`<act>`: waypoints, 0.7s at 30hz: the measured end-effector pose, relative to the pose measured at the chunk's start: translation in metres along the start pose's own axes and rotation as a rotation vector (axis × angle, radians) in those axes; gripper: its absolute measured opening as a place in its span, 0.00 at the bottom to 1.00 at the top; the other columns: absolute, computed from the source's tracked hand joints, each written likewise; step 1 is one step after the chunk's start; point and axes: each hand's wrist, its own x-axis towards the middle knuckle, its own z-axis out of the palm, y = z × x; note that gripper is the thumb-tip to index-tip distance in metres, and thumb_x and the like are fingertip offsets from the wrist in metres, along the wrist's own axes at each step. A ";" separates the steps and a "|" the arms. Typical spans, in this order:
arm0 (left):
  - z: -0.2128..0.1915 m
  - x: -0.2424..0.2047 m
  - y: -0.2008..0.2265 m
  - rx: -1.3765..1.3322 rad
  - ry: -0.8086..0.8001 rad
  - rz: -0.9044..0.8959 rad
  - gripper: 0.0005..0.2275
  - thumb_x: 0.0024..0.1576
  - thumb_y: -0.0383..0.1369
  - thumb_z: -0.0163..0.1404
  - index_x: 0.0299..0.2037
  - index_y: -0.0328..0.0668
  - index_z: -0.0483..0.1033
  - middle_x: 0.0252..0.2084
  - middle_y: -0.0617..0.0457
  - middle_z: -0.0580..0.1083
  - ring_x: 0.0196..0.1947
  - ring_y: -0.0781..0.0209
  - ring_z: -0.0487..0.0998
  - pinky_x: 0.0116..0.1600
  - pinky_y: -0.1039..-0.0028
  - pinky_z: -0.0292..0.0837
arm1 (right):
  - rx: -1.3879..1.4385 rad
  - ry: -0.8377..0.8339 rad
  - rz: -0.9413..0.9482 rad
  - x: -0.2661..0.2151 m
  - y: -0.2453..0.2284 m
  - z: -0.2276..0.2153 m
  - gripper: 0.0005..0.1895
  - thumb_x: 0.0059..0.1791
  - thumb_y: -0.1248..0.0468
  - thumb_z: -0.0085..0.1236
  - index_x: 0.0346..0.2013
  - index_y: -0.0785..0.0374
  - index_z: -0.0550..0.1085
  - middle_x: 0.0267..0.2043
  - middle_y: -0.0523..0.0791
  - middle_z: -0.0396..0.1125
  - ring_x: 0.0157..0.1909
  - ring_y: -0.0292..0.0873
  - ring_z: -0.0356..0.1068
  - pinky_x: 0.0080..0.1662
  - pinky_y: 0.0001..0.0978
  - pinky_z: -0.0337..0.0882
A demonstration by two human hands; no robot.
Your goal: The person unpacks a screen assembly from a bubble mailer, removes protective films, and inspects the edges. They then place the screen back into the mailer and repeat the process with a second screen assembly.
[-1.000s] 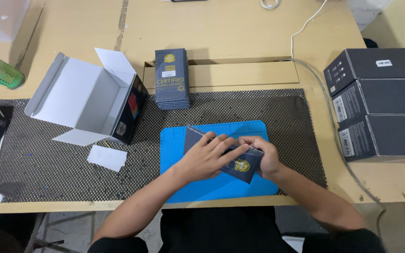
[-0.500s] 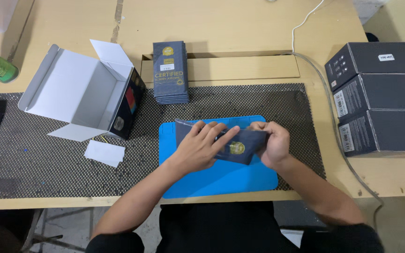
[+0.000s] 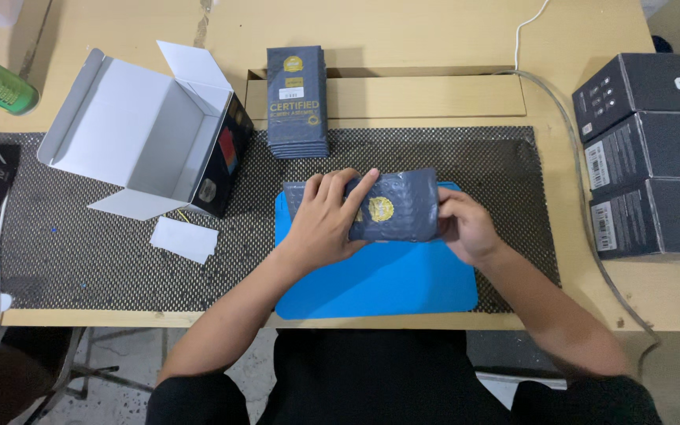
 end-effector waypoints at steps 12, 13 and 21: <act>-0.015 0.005 0.006 -0.024 -0.145 0.075 0.50 0.41 0.50 0.68 0.74 0.44 0.57 0.55 0.44 0.67 0.56 0.46 0.70 0.60 0.57 0.60 | -0.595 -0.314 -0.280 -0.002 -0.049 0.025 0.09 0.45 0.75 0.57 0.34 0.68 0.83 0.30 0.51 0.77 0.35 0.48 0.76 0.40 0.43 0.76; -0.013 0.005 0.005 -0.008 -0.129 0.082 0.50 0.40 0.49 0.69 0.74 0.44 0.57 0.54 0.44 0.67 0.55 0.47 0.69 0.59 0.57 0.60 | -0.641 -0.305 -0.289 -0.004 -0.051 0.029 0.08 0.44 0.76 0.57 0.31 0.66 0.82 0.27 0.49 0.76 0.32 0.46 0.74 0.39 0.42 0.75; -0.002 0.001 0.009 0.066 -0.093 0.124 0.46 0.41 0.44 0.69 0.72 0.47 0.61 0.54 0.46 0.66 0.55 0.48 0.68 0.60 0.56 0.59 | -0.746 -0.277 -0.237 0.000 -0.021 0.000 0.09 0.46 0.70 0.65 0.41 0.64 0.84 0.45 0.53 0.79 0.53 0.59 0.75 0.57 0.58 0.70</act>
